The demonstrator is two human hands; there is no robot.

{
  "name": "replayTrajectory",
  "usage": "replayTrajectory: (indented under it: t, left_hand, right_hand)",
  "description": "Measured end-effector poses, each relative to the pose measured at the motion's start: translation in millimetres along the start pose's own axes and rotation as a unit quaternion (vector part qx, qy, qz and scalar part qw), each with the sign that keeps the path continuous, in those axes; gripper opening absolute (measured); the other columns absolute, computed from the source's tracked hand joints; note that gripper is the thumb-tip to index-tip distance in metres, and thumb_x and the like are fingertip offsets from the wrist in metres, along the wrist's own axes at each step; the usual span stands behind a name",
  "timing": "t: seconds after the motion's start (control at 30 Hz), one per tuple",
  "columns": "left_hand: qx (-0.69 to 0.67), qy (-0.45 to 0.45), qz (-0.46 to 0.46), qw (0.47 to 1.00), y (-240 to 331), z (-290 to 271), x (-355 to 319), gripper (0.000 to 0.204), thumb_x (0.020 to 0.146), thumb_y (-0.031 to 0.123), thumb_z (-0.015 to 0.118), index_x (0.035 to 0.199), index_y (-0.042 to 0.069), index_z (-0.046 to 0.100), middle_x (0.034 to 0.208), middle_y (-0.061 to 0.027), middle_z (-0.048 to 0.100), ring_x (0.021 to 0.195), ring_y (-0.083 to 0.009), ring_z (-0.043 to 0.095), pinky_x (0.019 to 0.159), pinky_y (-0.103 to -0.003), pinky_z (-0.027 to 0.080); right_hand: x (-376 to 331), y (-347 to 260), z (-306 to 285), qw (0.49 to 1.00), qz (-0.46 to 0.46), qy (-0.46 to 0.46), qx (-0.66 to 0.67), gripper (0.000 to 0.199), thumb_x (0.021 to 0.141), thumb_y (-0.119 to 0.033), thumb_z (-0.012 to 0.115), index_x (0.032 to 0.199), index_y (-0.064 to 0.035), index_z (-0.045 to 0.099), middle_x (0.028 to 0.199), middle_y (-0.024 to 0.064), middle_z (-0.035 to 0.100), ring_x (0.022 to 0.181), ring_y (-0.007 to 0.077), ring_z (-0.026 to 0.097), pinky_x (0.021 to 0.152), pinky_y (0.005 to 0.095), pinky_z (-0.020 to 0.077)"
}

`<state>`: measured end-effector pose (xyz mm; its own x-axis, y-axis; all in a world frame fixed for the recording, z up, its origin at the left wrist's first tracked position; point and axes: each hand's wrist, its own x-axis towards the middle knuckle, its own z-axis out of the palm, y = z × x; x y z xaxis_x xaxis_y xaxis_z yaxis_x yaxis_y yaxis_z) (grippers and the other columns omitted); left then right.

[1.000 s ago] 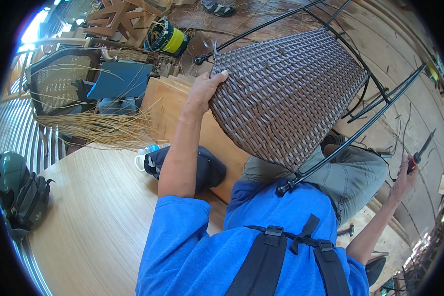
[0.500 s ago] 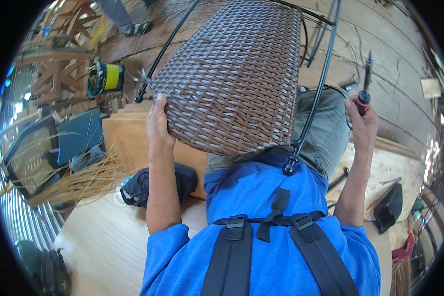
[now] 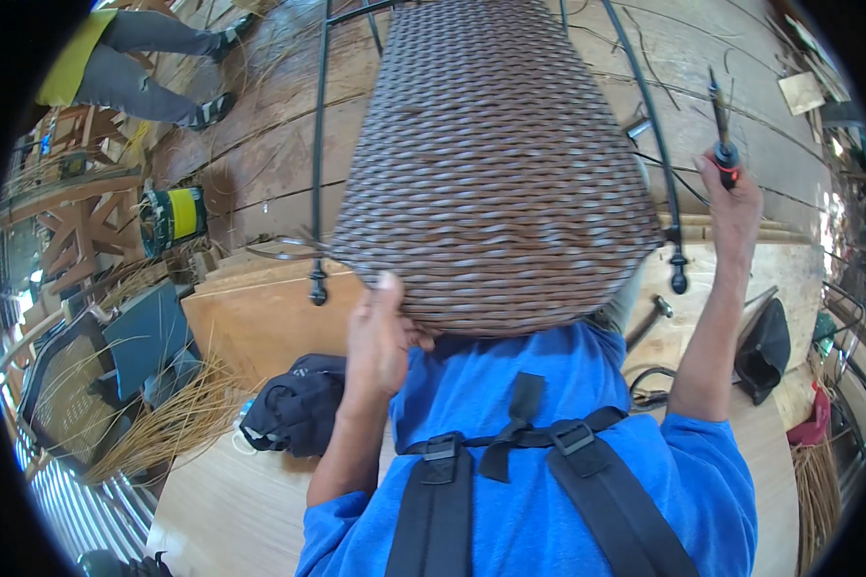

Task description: Using a heat tool to bond or repair plastic wicker strands on a chair frame.

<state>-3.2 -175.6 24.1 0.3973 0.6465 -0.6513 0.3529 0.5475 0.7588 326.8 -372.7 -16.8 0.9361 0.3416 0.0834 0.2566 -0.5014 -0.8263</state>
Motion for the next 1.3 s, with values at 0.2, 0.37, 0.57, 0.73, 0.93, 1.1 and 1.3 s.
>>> replayTrajectory:
  t: [0.2,0.37,0.57,0.73,0.93,1.1,1.3]
  left_hand:
    - [0.139,-0.161,-0.031,0.977,-8.8,5.8,-3.3,0.035,0.091,0.036,0.050,0.086,0.001,0.054,0.065,-0.0027,0.053,0.049,-0.0075,0.044,0.045,-0.022,0.035]
    - [0.190,-0.252,0.050,0.948,-2.1,16.9,0.7,0.029,0.090,0.024,0.052,0.096,-0.004,0.055,0.072,-0.0038,0.056,0.064,-0.0104,0.047,0.059,-0.028,0.041]
    - [0.330,-0.248,0.108,0.904,29.0,-15.0,-26.7,0.029,0.086,0.028,0.057,0.095,0.000,0.057,0.079,-0.0114,0.060,0.071,-0.0220,0.057,0.066,-0.032,0.046]
    - [0.539,-0.083,-0.043,0.837,42.0,-67.1,-8.0,0.037,0.087,0.035,0.054,0.095,-0.001,0.057,0.084,-0.0179,0.060,0.080,-0.0327,0.060,0.071,-0.037,0.047]
    - [0.203,0.061,0.338,0.917,-29.0,-61.2,29.1,0.027,0.087,0.012,0.052,0.111,0.000,0.053,0.112,-0.0130,0.052,0.110,-0.0254,0.048,0.096,-0.035,0.036]
    - [0.096,0.139,0.349,0.922,-37.1,-25.5,41.4,0.020,0.092,0.012,0.048,0.106,-0.002,0.052,0.113,-0.0114,0.050,0.111,-0.0204,0.045,0.098,-0.034,0.032]
    - [-0.088,0.207,0.287,0.931,-25.4,-15.3,48.7,0.022,0.093,0.023,0.046,0.091,0.002,0.051,0.082,-0.0058,0.054,0.072,-0.0104,0.050,0.066,-0.025,0.043]
  right_hand:
    - [-1.1,13.8,-5.3,0.987,0.026,-0.035,-0.156,0.026,0.084,-0.021,0.064,0.104,-0.0033,0.064,0.087,0.0028,0.065,0.082,0.0089,0.056,0.078,0.0245,0.0429]
    - [7.8,28.4,-16.5,0.954,0.025,0.001,-0.297,0.031,0.084,-0.028,0.062,0.108,-0.0082,0.063,0.090,0.0124,0.067,0.084,0.0209,0.063,0.076,0.0321,0.0450]
    - [2.4,59.9,3.3,0.974,0.005,0.065,-0.218,0.033,0.084,-0.031,0.063,0.107,-0.0062,0.063,0.092,0.0120,0.067,0.087,0.0212,0.063,0.079,0.0321,0.0450]
    - [-3.6,76.3,-8.3,0.989,0.089,0.050,-0.102,0.032,0.082,-0.025,0.065,0.101,0.0005,0.063,0.090,0.0056,0.064,0.084,0.0129,0.057,0.080,0.0268,0.0426]
    - [-17.1,54.9,-15.9,0.984,0.136,0.054,-0.105,0.030,0.080,-0.033,0.065,0.092,-0.0054,0.065,0.073,0.0022,0.060,0.068,0.0118,0.052,0.065,0.0282,0.0418]
    - [-8.3,81.3,-52.9,0.950,0.243,0.132,0.146,0.032,0.079,-0.030,0.070,0.090,-0.0049,0.053,0.060,-0.0024,0.044,0.048,0.0056,0.044,0.039,0.0209,0.0346]
    - [-56.6,228.4,-106.6,0.906,0.336,0.075,-0.247,0.034,0.080,-0.030,0.057,0.090,0.0022,0.056,0.075,0.0203,0.061,0.068,0.0325,0.062,0.062,0.0416,0.0478]
